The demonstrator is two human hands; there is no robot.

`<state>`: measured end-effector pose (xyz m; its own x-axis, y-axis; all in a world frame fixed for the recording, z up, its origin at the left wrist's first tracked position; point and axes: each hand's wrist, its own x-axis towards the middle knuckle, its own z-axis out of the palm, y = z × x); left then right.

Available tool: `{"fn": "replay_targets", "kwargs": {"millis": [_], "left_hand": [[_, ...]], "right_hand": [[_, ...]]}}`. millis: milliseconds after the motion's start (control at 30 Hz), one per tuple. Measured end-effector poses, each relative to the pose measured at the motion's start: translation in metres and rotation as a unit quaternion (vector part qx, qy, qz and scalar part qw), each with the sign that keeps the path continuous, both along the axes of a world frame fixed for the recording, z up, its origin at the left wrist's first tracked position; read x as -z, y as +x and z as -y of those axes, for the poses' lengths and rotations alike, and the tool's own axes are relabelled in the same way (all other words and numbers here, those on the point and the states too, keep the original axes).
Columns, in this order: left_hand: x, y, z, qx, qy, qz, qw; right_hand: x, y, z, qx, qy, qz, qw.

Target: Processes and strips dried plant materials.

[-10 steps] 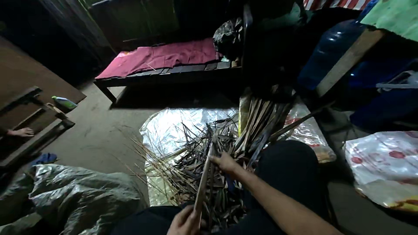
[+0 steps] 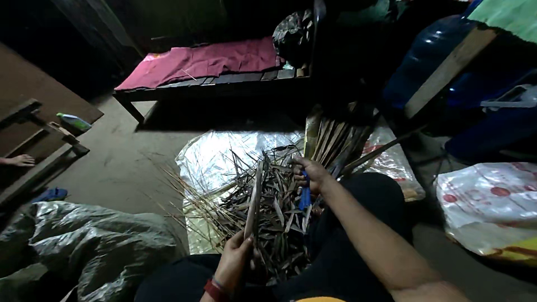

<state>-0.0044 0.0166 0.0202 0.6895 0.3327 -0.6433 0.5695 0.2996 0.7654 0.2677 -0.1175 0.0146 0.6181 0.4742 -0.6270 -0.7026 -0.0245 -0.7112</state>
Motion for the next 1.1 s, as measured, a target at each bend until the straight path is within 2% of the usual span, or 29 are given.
{"fn": "replay_targets", "kwargs": {"millis": [33,100,167,233,400,500,567,667,800,867,967,1033,1100], "left_hand": [[-0.002,-0.001,-0.001,0.006,-0.001,0.006,1.000],[-0.003,-0.001,-0.002,0.015,-0.002,0.011,1.000],[-0.001,-0.003,0.000,0.010,-0.013,0.004,1.000],[-0.001,-0.004,0.002,0.001,-0.014,0.002,1.000],[0.002,-0.016,-0.005,-0.021,0.037,0.016,0.999],[0.007,-0.023,-0.006,-0.013,0.043,0.018,0.999],[0.010,-0.022,-0.003,-0.009,0.024,0.032,0.999],[0.012,-0.017,0.000,0.002,0.033,0.038,0.999],[0.016,-0.023,-0.002,-0.004,0.081,0.010,0.997],[0.017,-0.031,-0.005,-0.006,0.077,0.021,0.997],[0.010,-0.045,-0.002,-0.002,0.038,0.016,0.999],[0.004,-0.053,0.004,0.009,0.003,0.014,1.000],[0.002,-0.058,0.012,0.023,-0.011,0.023,0.999]], "right_hand": [[0.011,-0.002,-0.002,-0.018,-0.057,0.030,0.998],[0.027,-0.020,-0.008,-0.124,-0.115,0.050,0.984],[0.029,-0.047,-0.019,-0.237,-0.134,0.061,0.960],[0.028,-0.065,-0.030,-0.289,-0.123,0.060,0.947],[0.021,-0.068,-0.036,-0.261,-0.040,-0.018,0.964],[0.015,-0.062,-0.037,-0.244,-0.092,0.040,0.965],[0.019,-0.064,-0.039,-0.279,-0.138,0.079,0.947],[0.025,-0.078,-0.040,-0.315,-0.134,0.080,0.936],[0.013,-0.076,-0.034,-0.257,-0.027,-0.008,0.966],[0.005,-0.054,-0.024,-0.197,0.096,-0.079,0.972],[0.003,-0.015,-0.014,-0.075,0.256,-0.108,0.958],[0.004,0.009,-0.013,-0.020,0.286,-0.123,0.950],[0.007,0.028,-0.017,0.001,0.270,-0.119,0.955]]}}
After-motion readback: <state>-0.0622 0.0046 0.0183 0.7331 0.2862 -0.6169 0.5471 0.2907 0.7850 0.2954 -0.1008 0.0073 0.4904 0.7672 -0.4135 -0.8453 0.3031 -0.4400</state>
